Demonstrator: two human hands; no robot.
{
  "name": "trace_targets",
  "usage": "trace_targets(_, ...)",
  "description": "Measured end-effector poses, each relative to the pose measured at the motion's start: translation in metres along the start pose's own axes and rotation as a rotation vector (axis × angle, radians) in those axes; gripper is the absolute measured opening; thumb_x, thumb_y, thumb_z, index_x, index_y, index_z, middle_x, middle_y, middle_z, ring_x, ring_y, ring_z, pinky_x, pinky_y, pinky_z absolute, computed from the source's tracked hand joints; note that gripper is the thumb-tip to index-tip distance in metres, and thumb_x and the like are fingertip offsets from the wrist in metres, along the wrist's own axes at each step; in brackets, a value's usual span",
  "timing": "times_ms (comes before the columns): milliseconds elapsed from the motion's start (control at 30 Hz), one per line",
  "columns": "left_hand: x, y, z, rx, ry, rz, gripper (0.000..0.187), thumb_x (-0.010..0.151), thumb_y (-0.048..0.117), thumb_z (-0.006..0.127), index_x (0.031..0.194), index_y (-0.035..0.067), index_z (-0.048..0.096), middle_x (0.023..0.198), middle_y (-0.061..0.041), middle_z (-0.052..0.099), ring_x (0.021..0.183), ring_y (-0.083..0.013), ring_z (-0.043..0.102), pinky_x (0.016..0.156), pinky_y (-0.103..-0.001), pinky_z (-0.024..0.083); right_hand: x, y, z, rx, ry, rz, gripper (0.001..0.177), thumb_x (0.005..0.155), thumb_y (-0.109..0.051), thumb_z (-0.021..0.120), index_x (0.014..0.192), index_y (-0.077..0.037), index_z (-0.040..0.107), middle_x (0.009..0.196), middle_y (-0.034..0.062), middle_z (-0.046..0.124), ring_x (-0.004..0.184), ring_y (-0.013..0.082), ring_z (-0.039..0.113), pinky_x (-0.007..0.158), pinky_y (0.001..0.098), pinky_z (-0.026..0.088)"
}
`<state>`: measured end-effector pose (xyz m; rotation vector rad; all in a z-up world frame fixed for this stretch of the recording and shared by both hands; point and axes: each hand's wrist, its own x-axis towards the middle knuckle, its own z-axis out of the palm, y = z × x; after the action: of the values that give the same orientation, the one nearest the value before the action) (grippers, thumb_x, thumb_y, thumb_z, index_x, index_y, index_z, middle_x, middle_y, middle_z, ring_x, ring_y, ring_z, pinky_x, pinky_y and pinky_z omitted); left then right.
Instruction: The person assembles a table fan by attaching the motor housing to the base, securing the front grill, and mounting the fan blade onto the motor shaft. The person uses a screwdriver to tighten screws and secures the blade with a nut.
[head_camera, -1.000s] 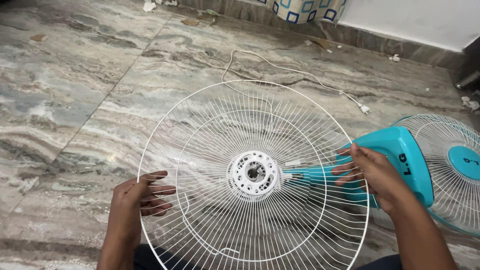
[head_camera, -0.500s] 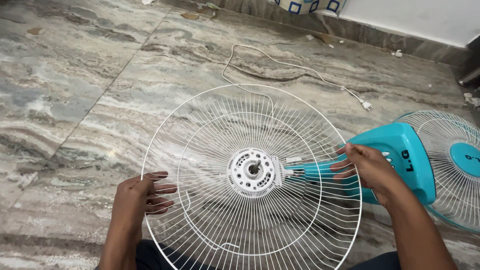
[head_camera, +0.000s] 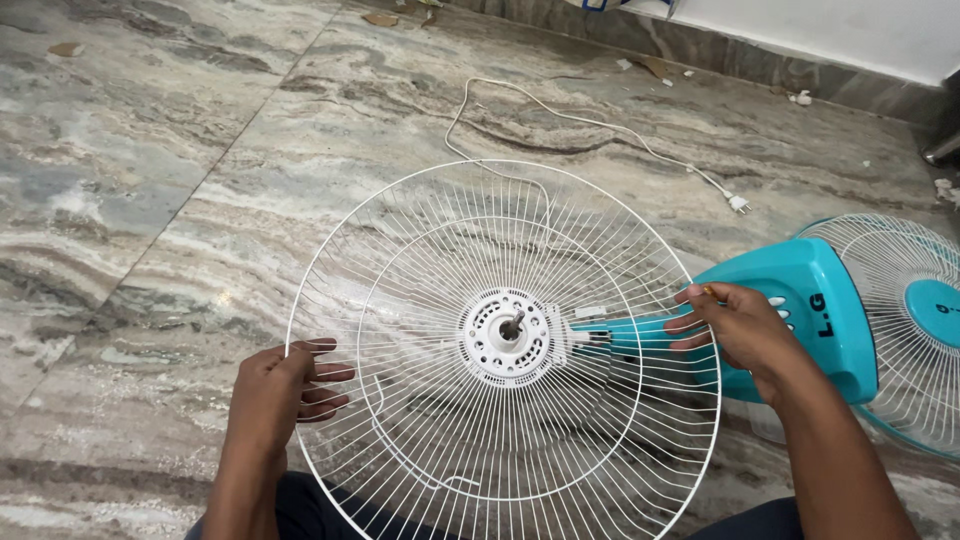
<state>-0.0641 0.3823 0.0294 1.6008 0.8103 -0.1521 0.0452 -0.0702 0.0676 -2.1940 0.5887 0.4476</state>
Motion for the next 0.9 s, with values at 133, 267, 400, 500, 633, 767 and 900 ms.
trace_targets(133,0.000,-0.001,0.001,0.008,0.008,-0.005,0.046,0.097,0.021,0.042,0.126,-0.001,0.071,0.096,-0.024,0.081,0.071,-0.0330,0.076,0.066,-0.042,0.060,0.003,0.004,0.000,0.003,0.001,-0.020,0.051,0.103,-0.048,0.049,0.131,-0.009,0.066,0.111,0.0162,0.081,0.094,0.0292,0.079,0.102,0.0506,0.049)
trace_targets(267,0.000,-0.002,0.000,-0.023,0.002,0.017,0.046,0.096,0.023,0.044,0.125,-0.002,0.070,0.096,-0.024,0.081,0.071,-0.0326,0.076,0.066,-0.041,0.059,0.007,0.008,0.000,0.015,-0.004,-0.058,0.053,0.102,-0.049,0.050,0.131,-0.008,0.065,0.110,0.0172,0.081,0.093,0.0296,0.078,0.105,0.0503,0.047)
trace_targets(400,0.001,-0.004,0.002,-0.029,0.036,0.027,0.042,0.095,0.023,0.056,0.124,-0.003,0.070,0.096,-0.023,0.080,0.070,-0.0300,0.076,0.065,-0.038,0.060,0.011,0.011,0.002,0.037,-0.011,-0.087,0.053,0.102,-0.049,0.052,0.129,-0.005,0.065,0.108,0.0185,0.080,0.091,0.0292,0.078,0.101,0.0497,0.052)
trace_targets(500,0.003,-0.004,0.004,-0.052,0.072,0.041,0.039,0.092,0.016,0.062,0.124,-0.004,0.072,0.096,-0.022,0.080,0.069,-0.0284,0.075,0.064,-0.037,0.061,0.015,0.010,0.004,0.053,-0.007,-0.114,0.053,0.101,-0.048,0.053,0.127,-0.004,0.066,0.106,0.0183,0.080,0.089,0.0291,0.077,0.098,0.0486,0.052)
trace_targets(633,0.001,-0.002,0.004,-0.060,0.095,0.044,0.040,0.090,0.017,0.066,0.125,0.000,0.073,0.096,-0.020,0.081,0.066,-0.0260,0.073,0.061,-0.035,0.060,0.013,0.011,0.004,0.042,0.015,-0.128,0.053,0.100,-0.048,0.052,0.125,-0.005,0.068,0.105,0.0152,0.080,0.087,0.0280,0.077,0.095,0.0477,0.051)
trace_targets(767,-0.012,0.007,0.002,0.144,0.287,0.252,0.055,0.085,0.026,0.079,0.133,0.004,0.062,0.103,-0.020,0.077,0.084,-0.0300,0.075,0.072,-0.041,0.060,0.001,0.005,-0.001,-0.025,0.136,-0.156,0.055,0.098,-0.052,0.061,0.118,-0.002,0.071,0.101,0.0167,0.079,0.085,0.0279,0.078,0.090,0.0441,0.055)
trace_targets(900,-0.036,0.016,0.002,0.529,0.591,0.640,0.056,0.083,0.028,0.086,0.128,-0.001,0.067,0.114,-0.022,0.073,0.104,-0.0350,0.068,0.088,-0.049,0.053,-0.017,0.001,-0.004,0.074,0.357,-0.364,0.042,0.095,-0.039,0.074,0.116,-0.003,0.070,0.096,0.0140,0.076,0.080,0.0231,0.075,0.075,0.0362,0.057)
